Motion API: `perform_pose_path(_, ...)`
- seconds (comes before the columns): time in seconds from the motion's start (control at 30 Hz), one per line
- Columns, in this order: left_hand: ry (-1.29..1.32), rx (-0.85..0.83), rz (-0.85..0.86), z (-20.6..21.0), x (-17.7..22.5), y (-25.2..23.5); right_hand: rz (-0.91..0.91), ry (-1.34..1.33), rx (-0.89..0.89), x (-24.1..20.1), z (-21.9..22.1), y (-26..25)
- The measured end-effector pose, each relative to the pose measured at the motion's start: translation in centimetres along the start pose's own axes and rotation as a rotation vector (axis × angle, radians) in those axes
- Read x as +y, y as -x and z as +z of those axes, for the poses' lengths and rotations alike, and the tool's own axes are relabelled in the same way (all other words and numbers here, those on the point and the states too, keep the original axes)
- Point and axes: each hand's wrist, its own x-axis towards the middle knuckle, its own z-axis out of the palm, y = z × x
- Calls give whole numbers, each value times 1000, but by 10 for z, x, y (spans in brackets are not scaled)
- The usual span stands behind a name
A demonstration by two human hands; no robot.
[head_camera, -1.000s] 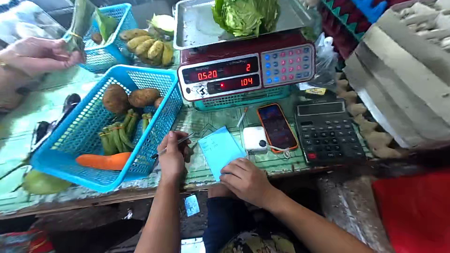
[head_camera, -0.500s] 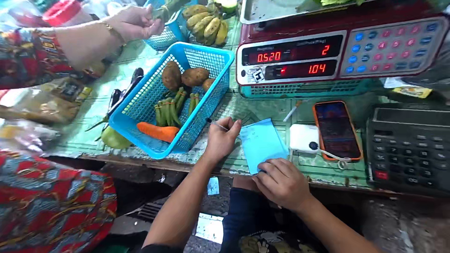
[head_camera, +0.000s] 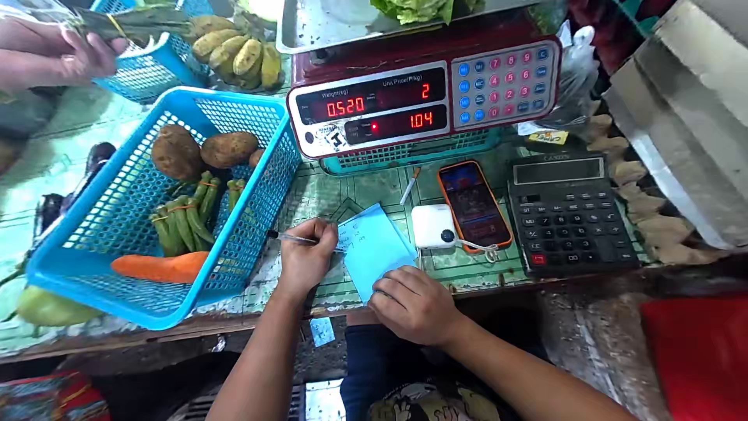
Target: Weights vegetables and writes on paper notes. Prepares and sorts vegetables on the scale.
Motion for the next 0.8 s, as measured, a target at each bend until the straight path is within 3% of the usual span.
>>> perform_pose_path(0.8,5,-27,-29,-3,1,-2,-34,64,-6,0,4,-1)
